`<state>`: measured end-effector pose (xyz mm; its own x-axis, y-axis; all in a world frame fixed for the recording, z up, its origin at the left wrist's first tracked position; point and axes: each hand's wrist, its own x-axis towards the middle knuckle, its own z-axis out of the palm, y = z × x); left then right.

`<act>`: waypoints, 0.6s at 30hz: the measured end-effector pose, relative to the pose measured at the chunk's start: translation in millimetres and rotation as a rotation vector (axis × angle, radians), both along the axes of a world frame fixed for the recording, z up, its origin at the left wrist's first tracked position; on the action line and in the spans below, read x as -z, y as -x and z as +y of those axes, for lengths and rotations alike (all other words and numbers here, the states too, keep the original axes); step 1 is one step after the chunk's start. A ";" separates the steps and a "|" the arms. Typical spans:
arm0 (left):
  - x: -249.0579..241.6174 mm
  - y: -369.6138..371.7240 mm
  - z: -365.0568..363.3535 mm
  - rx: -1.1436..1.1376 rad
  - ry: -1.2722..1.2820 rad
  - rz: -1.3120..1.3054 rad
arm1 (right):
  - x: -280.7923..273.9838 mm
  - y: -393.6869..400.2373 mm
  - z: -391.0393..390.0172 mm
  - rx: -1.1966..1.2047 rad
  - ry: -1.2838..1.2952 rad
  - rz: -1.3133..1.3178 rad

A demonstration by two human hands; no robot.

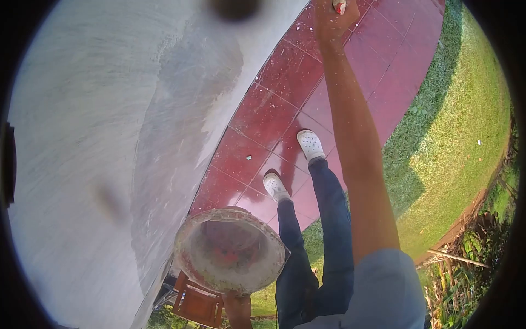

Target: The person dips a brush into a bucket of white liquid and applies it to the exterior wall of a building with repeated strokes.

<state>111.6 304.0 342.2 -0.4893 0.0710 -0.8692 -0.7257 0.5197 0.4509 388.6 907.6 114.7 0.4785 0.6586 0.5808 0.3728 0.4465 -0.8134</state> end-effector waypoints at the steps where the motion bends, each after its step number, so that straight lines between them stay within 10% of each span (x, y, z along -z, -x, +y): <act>1: -0.9 2.9 -1.5 0.007 0.001 0.002 | -4.6 9.4 4.2 0.073 -0.254 0.002; 3: 4.1 2.0 -0.5 0.019 -0.070 0.009 | -9.7 50.6 -26.3 -0.139 0.179 0.085; 4: 6.3 3.6 -2.3 0.026 -0.076 0.006 | -27.6 85.8 -45.1 -0.120 -0.093 -0.280; 12: -2.5 1.8 9.6 -0.030 0.001 -0.011 | -22.6 129.2 -187.7 -1.214 0.000 -0.477; 18: -2.7 2.6 9.6 -0.014 0.014 -0.006 | -23.9 32.1 -47.2 -0.845 -0.129 -0.604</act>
<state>108.9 313.6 344.9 -0.4845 0.0517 -0.8732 -0.7357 0.5159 0.4388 356.5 860.5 138.7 -0.5018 0.5598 0.6594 0.2274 0.8209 -0.5238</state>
